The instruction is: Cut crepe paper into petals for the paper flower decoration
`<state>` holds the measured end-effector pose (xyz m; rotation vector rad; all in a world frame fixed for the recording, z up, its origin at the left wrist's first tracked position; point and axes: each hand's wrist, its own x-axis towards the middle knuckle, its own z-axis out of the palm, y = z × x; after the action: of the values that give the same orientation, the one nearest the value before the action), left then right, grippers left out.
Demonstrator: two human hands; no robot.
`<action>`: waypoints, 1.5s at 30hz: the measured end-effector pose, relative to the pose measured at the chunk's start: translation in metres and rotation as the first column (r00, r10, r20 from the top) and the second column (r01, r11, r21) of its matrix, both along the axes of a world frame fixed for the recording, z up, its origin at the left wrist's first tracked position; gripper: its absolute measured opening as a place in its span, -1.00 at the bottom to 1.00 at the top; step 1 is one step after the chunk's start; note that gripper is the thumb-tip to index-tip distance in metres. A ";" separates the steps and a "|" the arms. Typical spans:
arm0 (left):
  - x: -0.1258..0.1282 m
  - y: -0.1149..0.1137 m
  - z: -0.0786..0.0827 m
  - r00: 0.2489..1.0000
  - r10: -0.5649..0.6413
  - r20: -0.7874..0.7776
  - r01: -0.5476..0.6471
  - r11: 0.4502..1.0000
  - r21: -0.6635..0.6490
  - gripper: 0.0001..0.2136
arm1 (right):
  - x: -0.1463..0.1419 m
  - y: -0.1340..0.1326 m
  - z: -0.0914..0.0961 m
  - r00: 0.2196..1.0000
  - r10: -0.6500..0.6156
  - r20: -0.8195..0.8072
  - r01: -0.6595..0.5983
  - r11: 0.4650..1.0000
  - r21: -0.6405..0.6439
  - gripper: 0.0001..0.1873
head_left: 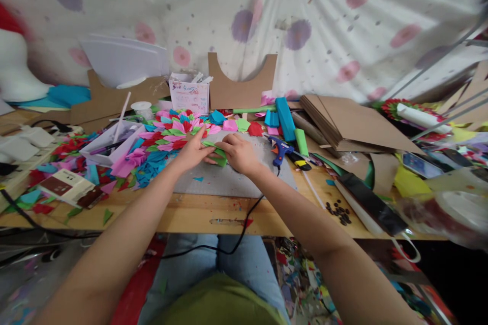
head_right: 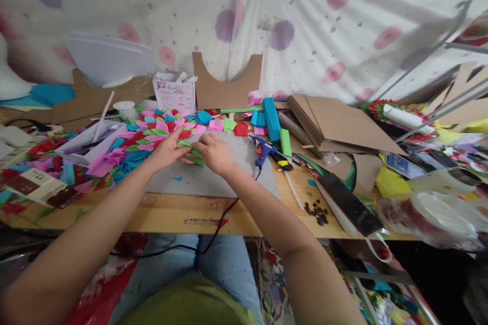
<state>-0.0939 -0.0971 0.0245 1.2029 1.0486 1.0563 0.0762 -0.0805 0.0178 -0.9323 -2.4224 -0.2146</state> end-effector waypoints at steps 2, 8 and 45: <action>-0.002 -0.001 0.001 1.000 -0.011 -0.004 0.011 1.000 0.011 -0.12 | -0.001 0.000 0.000 1.000 0.010 0.006 -0.010 1.000 0.014 -0.69; 0.000 -0.004 0.005 0.994 0.098 -0.042 -0.096 0.994 0.057 -0.29 | -0.002 -0.002 -0.001 0.998 0.034 0.047 -0.037 0.997 0.069 -0.68; 0.018 -0.007 -0.036 0.998 0.002 0.066 0.005 0.995 -0.098 -0.71 | -0.012 0.030 -0.007 0.032 -0.662 -0.749 -0.722 0.503 -0.476 -0.73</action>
<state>-0.0760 -0.1037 -0.0114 1.0827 1.0368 1.0246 0.0641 -0.0508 0.0109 -0.7914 -0.7675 1.5182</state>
